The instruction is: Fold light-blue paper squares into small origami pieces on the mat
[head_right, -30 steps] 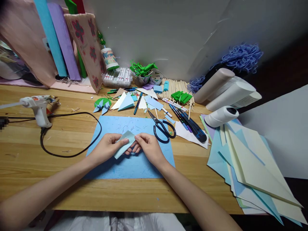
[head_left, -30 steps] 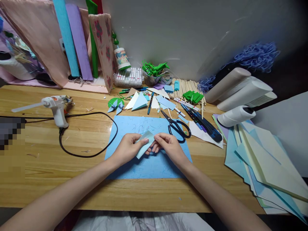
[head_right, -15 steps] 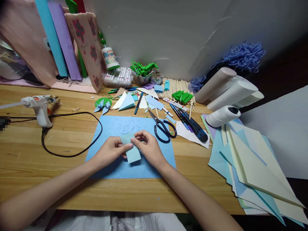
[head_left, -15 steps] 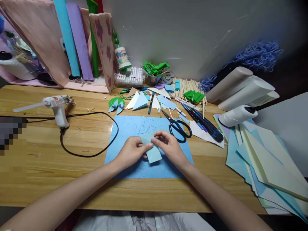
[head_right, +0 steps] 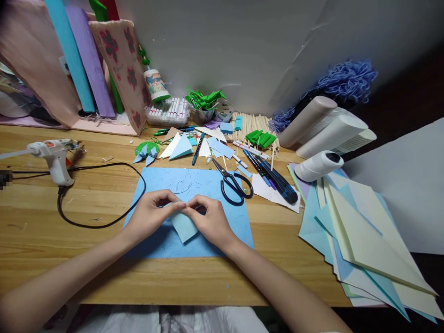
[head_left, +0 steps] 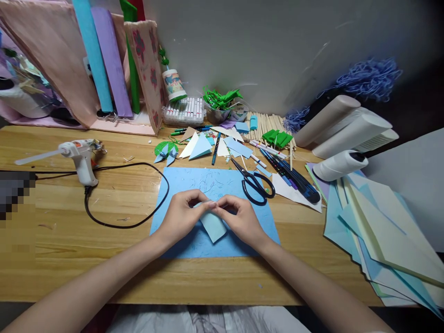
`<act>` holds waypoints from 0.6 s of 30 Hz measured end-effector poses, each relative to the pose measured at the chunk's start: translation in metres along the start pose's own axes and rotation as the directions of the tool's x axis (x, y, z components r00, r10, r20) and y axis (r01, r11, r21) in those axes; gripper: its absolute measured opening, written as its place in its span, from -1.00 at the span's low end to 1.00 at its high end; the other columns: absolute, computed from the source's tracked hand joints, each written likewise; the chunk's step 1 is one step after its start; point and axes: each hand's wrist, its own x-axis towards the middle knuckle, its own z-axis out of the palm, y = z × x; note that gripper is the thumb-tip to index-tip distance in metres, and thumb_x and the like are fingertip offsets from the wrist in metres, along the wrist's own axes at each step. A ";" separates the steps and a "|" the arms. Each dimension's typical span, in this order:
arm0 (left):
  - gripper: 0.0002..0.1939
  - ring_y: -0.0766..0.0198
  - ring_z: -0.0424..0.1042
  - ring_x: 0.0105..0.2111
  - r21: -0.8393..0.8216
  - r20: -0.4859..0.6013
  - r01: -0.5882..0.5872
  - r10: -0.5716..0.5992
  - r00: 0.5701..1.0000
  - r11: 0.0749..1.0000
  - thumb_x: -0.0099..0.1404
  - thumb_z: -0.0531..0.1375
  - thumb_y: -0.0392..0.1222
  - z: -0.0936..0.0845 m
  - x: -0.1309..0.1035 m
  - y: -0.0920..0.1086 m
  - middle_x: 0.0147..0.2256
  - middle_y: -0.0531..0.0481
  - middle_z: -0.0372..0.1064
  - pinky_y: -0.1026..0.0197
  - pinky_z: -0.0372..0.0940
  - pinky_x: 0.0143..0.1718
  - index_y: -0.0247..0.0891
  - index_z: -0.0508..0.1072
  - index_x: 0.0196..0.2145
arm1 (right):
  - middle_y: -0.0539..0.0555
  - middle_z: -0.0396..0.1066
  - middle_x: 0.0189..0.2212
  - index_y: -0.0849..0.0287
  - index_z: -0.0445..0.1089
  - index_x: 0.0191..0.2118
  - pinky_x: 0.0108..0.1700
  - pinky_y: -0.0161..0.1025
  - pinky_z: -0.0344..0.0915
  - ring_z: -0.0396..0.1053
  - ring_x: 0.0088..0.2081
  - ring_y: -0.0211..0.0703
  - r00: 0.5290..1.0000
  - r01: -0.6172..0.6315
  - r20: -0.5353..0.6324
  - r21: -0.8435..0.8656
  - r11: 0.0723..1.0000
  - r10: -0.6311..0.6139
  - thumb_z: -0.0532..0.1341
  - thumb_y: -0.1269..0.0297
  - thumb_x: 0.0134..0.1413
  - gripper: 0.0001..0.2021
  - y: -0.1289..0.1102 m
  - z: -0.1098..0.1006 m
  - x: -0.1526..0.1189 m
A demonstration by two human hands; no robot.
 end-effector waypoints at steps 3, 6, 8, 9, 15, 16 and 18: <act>-0.76 0.35 0.27 -0.53 -0.068 -0.067 0.041 -0.046 0.997 0.997 0.06 0.21 -0.08 -0.006 0.006 0.000 -0.57 0.06 0.32 0.35 0.14 -0.49 -0.33 0.39 -0.56 | 0.02 0.42 -0.49 0.19 0.39 -0.47 -0.33 -0.29 0.27 0.35 -0.41 -0.21 1.000 -0.002 -0.012 -0.029 1.000 0.002 0.20 0.26 -0.02 -0.87 0.000 -0.002 0.001; -0.75 0.36 0.28 -0.51 -0.124 -0.119 0.072 -0.087 0.989 0.990 0.07 0.20 -0.06 -0.014 0.012 -0.001 -0.54 0.06 0.32 0.35 0.17 -0.48 -0.33 0.37 -0.53 | 0.02 0.42 -0.48 0.19 0.39 -0.46 -0.31 -0.29 0.28 0.36 -0.40 -0.21 1.000 0.000 -0.019 -0.059 0.998 -0.001 0.19 0.28 -0.02 -0.89 0.000 -0.010 0.005; -0.76 0.36 0.28 -0.51 -0.104 -0.110 0.084 -0.096 0.989 0.991 0.08 0.19 -0.07 -0.017 0.015 -0.003 -0.54 0.06 0.31 0.36 0.17 -0.47 -0.33 0.38 -0.52 | 0.03 0.41 -0.47 0.19 0.38 -0.45 -0.30 -0.29 0.28 0.35 -0.39 -0.20 0.999 0.006 -0.042 -0.078 0.997 -0.009 0.18 0.29 -0.02 -0.90 0.000 -0.015 0.008; -0.77 0.36 0.29 -0.50 -0.081 -0.087 0.088 -0.095 0.992 0.993 0.09 0.18 -0.08 -0.017 0.015 -0.004 -0.53 0.06 0.32 0.36 0.17 -0.46 -0.33 0.38 -0.51 | 0.03 0.40 -0.47 0.19 0.37 -0.45 -0.31 -0.29 0.28 0.35 -0.40 -0.20 0.998 0.009 -0.062 -0.087 0.996 -0.014 0.18 0.29 -0.01 -0.90 0.000 -0.018 0.009; -0.75 0.33 0.29 -0.52 0.039 0.053 0.042 -0.044 0.998 0.998 0.15 0.12 -0.06 -0.009 0.008 -0.007 -0.53 0.01 0.35 0.32 0.17 -0.50 -0.32 0.45 -0.41 | 0.04 0.41 -0.45 0.18 0.38 -0.43 -0.27 -0.26 0.28 0.35 -0.35 -0.17 0.992 0.086 -0.078 -0.109 0.990 -0.095 0.17 0.30 -0.01 -0.91 0.000 -0.020 0.011; -0.75 0.32 0.29 -0.52 0.062 0.067 0.016 -0.020 0.998 0.998 0.16 0.11 -0.07 -0.007 0.006 -0.006 -0.52 0.00 0.36 0.32 0.17 -0.48 -0.32 0.45 -0.40 | 0.04 0.41 -0.45 0.18 0.39 -0.43 -0.28 -0.26 0.28 0.35 -0.36 -0.18 0.993 0.093 -0.057 -0.106 0.990 -0.100 0.17 0.30 -0.01 -0.90 0.000 -0.019 0.010; -0.76 0.32 0.30 -0.51 0.117 0.087 -0.040 0.030 0.996 0.992 0.17 0.09 -0.10 -0.004 0.002 -0.003 -0.52 0.01 0.38 0.31 0.18 -0.46 -0.30 0.47 -0.41 | 0.04 0.41 -0.47 0.18 0.39 -0.44 -0.29 -0.26 0.29 0.35 -0.38 -0.19 0.995 0.100 -0.020 -0.095 0.990 -0.102 0.16 0.31 -0.01 -0.90 0.000 -0.015 0.008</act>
